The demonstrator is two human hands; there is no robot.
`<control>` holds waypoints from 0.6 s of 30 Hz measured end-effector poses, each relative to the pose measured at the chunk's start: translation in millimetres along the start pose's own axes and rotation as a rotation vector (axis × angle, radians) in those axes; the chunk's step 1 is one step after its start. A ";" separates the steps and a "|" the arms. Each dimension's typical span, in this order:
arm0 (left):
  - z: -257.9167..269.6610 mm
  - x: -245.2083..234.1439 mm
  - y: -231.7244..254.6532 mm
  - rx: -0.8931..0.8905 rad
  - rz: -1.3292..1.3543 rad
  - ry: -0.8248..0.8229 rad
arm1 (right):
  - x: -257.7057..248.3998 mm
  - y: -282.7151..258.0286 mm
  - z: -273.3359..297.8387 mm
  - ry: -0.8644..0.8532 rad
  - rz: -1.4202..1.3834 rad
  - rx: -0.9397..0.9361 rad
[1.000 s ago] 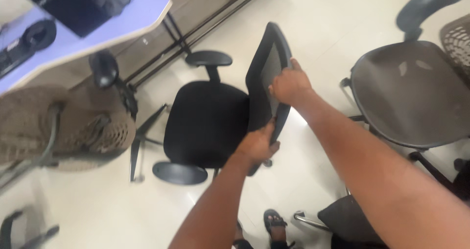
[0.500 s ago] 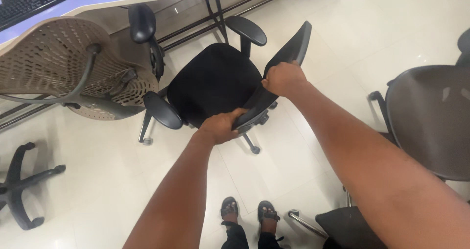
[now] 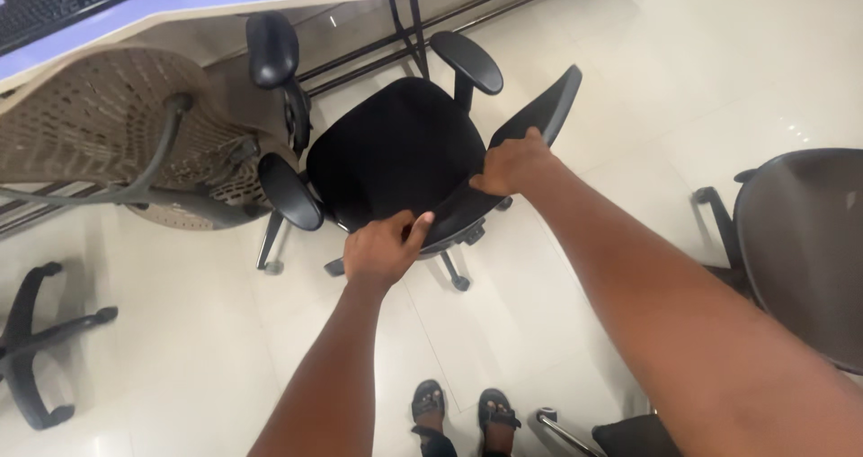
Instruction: The person moves several office chairs in a computer lab, positioning them in front of different computer desks. The person handles multiple chairs, including black mesh and beige perforated models, by hand, rolling them across the floor to align them with workstations.
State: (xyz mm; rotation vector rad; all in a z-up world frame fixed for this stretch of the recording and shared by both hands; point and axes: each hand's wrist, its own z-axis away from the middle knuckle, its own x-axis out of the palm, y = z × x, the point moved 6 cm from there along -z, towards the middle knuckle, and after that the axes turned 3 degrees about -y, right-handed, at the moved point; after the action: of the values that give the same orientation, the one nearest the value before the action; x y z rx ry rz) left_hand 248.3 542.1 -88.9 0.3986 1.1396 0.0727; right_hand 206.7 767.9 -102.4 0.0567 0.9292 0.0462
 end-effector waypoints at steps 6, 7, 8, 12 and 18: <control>-21.1 -14.4 -24.1 0.125 -0.049 0.277 | -22.7 1.9 -24.9 -0.110 -0.229 -0.005; -28.1 -17.7 -30.3 0.102 -0.057 0.262 | -22.8 3.3 -25.1 -0.121 -0.267 -0.030; -31.3 -19.8 -37.4 0.080 -0.065 0.247 | -20.7 0.3 -24.6 -0.133 -0.306 -0.054; -39.4 -15.7 -43.9 0.026 -0.111 0.184 | -12.4 -18.1 -30.2 -0.142 -0.007 0.078; -10.8 2.4 -28.7 0.085 -0.037 0.222 | 10.6 -11.4 -6.5 -0.162 0.050 0.091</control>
State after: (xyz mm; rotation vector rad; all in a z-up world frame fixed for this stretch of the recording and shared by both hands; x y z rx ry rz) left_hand 235.6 519.0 -104.7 0.4528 1.3716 0.0372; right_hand 208.0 757.4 -115.6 0.1657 0.7674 0.0445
